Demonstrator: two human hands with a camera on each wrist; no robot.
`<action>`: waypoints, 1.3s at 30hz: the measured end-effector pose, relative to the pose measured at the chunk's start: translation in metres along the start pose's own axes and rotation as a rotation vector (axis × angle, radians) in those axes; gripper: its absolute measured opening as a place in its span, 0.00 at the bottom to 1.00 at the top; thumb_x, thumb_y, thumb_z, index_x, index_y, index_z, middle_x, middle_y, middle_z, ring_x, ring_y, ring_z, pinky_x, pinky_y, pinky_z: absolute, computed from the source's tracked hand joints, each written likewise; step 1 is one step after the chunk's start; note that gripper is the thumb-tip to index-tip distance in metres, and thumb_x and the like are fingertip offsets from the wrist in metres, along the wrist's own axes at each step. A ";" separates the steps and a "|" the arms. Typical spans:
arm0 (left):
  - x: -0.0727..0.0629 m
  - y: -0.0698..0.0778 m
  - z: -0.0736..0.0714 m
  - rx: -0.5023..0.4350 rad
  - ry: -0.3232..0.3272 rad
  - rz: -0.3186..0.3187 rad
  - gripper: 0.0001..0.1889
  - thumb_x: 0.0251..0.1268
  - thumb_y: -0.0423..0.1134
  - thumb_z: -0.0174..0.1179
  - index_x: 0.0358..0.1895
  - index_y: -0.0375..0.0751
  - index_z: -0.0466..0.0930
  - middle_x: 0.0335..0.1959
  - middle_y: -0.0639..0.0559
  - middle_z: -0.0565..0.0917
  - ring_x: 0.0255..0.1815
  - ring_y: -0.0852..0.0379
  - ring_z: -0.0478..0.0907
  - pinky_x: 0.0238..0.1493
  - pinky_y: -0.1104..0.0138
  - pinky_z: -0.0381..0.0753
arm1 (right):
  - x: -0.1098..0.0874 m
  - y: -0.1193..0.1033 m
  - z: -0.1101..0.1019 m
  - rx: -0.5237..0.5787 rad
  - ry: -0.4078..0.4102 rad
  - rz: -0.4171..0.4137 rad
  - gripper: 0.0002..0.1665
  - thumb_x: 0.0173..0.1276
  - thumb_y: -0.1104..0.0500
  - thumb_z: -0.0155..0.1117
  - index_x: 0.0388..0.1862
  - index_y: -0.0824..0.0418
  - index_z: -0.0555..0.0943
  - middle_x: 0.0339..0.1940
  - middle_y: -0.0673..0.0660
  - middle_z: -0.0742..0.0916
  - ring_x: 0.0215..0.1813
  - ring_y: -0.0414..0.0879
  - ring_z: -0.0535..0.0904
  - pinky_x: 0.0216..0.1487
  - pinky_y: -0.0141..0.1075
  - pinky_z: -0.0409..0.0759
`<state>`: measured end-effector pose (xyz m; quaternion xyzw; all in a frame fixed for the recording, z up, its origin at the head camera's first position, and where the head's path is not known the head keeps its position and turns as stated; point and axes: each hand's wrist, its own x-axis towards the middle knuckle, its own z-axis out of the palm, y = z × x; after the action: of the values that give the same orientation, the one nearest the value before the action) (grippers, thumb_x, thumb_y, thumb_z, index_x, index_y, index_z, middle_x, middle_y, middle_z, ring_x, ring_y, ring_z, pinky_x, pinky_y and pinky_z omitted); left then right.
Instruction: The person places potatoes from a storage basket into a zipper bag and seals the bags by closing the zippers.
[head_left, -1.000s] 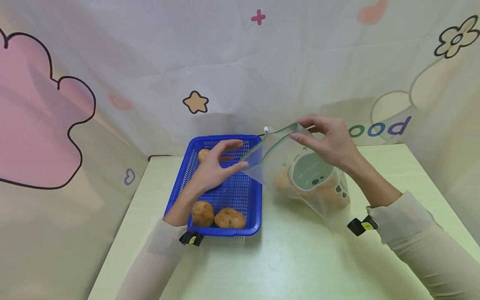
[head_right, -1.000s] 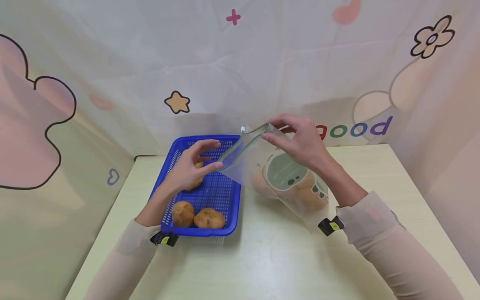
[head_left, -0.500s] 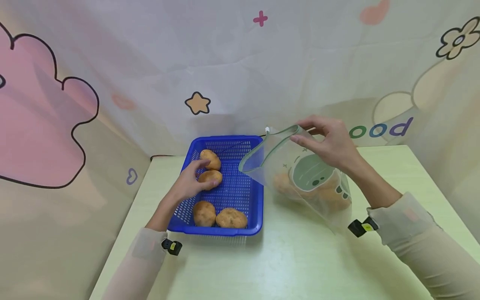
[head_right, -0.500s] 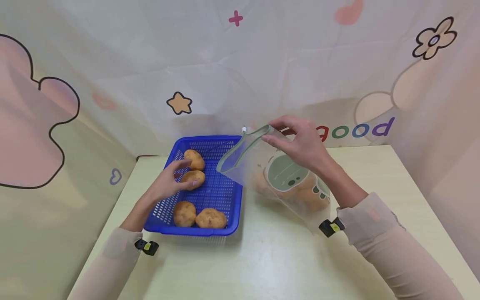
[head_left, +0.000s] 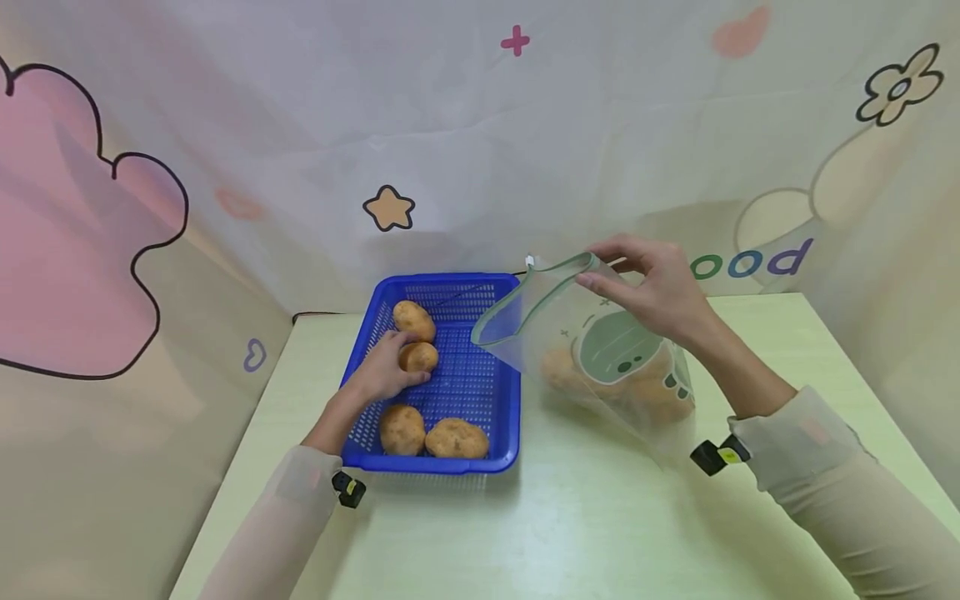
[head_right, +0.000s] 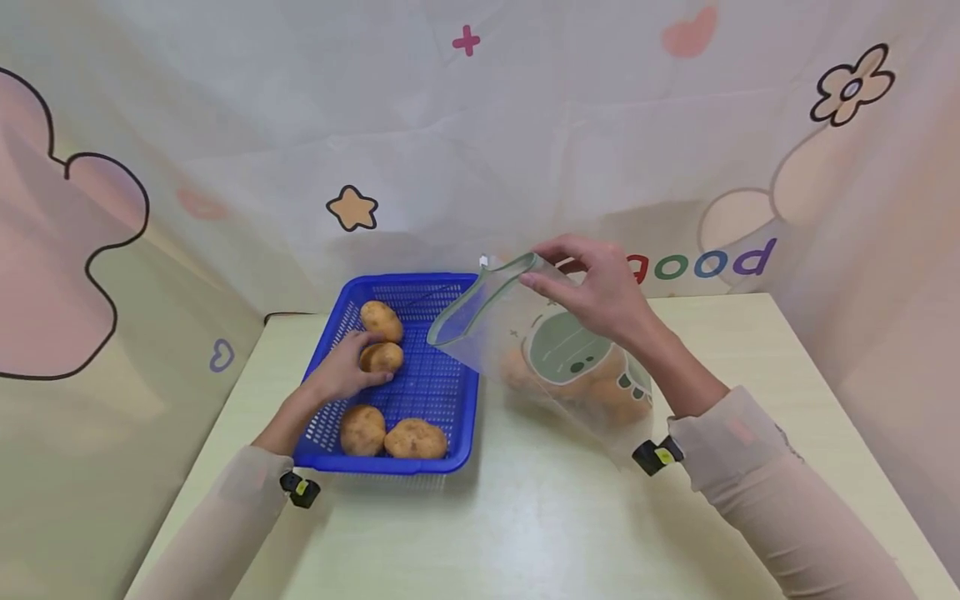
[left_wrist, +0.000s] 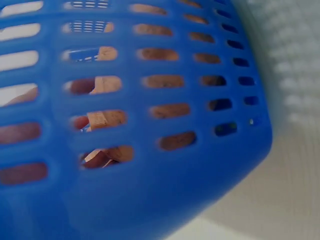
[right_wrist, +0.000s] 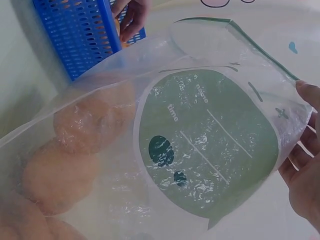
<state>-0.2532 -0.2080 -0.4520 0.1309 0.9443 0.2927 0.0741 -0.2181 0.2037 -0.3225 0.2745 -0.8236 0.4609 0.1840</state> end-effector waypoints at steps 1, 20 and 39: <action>0.000 0.000 0.001 0.013 0.001 0.001 0.37 0.70 0.40 0.72 0.77 0.32 0.67 0.72 0.30 0.68 0.73 0.32 0.68 0.75 0.39 0.68 | 0.000 0.000 0.000 -0.010 0.001 0.006 0.15 0.68 0.64 0.77 0.53 0.63 0.89 0.45 0.56 0.92 0.46 0.37 0.86 0.52 0.24 0.83; -0.013 0.015 -0.011 -0.012 0.050 0.093 0.35 0.67 0.43 0.75 0.72 0.32 0.74 0.67 0.36 0.76 0.65 0.38 0.76 0.64 0.46 0.81 | -0.001 0.001 0.005 -0.007 0.003 0.013 0.15 0.68 0.64 0.77 0.53 0.62 0.89 0.45 0.54 0.92 0.46 0.34 0.85 0.52 0.24 0.82; -0.010 0.151 -0.040 -0.262 0.188 0.420 0.33 0.67 0.45 0.76 0.72 0.41 0.76 0.64 0.48 0.77 0.64 0.53 0.77 0.61 0.61 0.84 | 0.000 0.002 0.005 0.031 0.018 0.000 0.14 0.68 0.65 0.77 0.52 0.63 0.89 0.45 0.56 0.92 0.46 0.35 0.86 0.53 0.27 0.84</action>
<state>-0.2220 -0.1121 -0.3319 0.2858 0.8532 0.4322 -0.0600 -0.2193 0.2002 -0.3260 0.2730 -0.8148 0.4760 0.1870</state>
